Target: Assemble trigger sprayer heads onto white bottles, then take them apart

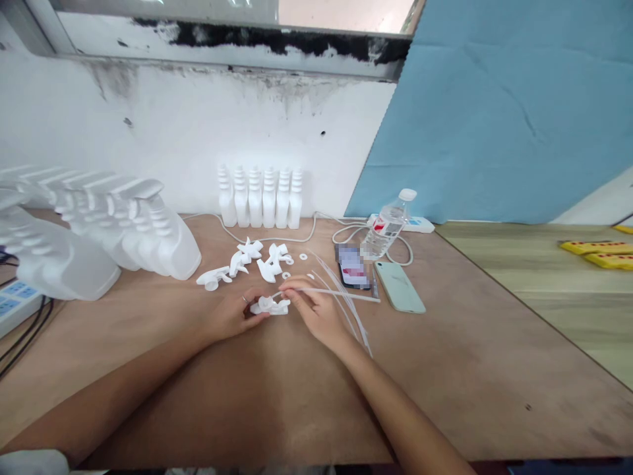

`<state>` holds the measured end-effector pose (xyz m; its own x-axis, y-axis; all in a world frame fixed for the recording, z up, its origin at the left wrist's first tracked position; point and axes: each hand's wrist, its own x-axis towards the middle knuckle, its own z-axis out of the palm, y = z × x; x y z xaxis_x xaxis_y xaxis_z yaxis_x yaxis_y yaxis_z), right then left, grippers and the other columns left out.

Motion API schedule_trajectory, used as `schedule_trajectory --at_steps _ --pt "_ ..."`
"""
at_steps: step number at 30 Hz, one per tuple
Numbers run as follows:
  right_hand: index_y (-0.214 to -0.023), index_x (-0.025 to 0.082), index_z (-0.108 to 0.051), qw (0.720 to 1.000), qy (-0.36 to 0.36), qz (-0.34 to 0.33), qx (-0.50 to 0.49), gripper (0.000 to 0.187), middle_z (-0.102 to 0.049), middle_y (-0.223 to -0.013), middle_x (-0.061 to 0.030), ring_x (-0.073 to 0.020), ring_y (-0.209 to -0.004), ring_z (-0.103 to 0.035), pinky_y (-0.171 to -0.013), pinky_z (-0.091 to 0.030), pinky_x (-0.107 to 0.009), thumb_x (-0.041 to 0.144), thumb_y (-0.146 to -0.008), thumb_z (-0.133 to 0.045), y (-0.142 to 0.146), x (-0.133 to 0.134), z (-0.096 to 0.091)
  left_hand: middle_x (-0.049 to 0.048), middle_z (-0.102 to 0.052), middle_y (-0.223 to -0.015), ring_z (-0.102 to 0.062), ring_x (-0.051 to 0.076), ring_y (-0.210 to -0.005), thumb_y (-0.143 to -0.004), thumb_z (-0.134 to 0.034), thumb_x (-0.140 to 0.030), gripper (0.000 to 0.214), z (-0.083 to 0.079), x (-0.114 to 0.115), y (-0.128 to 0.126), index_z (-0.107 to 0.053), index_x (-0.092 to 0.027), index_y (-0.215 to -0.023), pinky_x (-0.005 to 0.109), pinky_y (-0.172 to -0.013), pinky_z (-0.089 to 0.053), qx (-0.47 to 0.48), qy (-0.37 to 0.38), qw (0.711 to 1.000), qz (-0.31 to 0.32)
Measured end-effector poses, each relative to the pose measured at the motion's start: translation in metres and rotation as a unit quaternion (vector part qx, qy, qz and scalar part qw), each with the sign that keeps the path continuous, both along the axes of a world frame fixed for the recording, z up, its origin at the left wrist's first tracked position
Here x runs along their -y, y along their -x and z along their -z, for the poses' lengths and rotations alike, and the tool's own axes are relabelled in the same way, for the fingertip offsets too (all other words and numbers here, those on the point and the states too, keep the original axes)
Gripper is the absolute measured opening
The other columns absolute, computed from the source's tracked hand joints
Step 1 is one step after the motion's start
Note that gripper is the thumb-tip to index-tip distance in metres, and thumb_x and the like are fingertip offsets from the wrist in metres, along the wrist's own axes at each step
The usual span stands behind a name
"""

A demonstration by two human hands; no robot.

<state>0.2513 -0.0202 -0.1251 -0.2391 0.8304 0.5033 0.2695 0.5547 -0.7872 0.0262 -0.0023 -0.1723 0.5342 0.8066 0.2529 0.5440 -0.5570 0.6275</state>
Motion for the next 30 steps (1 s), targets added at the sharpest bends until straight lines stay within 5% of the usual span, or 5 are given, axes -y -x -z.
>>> schedule_trajectory --at_steps 7,10,30 --pt "-0.092 0.021 -0.07 0.997 -0.015 -0.052 0.06 0.022 -0.067 -0.096 -0.0064 -0.0195 -0.096 -0.061 -0.089 -0.048 -0.035 0.031 -0.095 -0.051 0.02 -0.014 0.031 0.0019 -0.067 -0.09 -0.06 0.016 -0.071 -0.087 -0.056 -0.042 0.041 0.002 -0.003 -0.001 -0.053 -0.022 -0.123 0.027 -0.067 -0.046 0.005 0.013 1.0 -0.004" --pt "-0.09 0.022 -0.07 0.995 -0.052 -0.048 0.075 0.021 -0.066 -0.095 -0.0065 -0.0202 -0.097 -0.059 -0.09 -0.045 -0.037 0.029 -0.095 -0.051 0.025 -0.02 0.033 0.0 -0.065 -0.082 -0.058 0.016 -0.068 -0.086 -0.058 -0.042 0.042 0.003 -0.007 -0.001 -0.055 -0.022 -0.123 0.027 -0.066 -0.045 0.015 0.037 0.999 -0.015" --pt "-0.073 0.021 -0.062 0.997 -0.016 -0.052 0.06 0.024 -0.058 -0.078 -0.0028 -0.0189 -0.087 -0.053 -0.083 -0.04 -0.033 0.027 -0.093 -0.051 0.038 -0.022 0.038 0.0032 -0.067 -0.088 -0.056 0.016 -0.073 -0.086 -0.063 -0.04 0.031 0.009 -0.008 -0.001 -0.065 -0.018 -0.107 0.027 -0.067 -0.042 0.068 0.02 0.997 0.033"
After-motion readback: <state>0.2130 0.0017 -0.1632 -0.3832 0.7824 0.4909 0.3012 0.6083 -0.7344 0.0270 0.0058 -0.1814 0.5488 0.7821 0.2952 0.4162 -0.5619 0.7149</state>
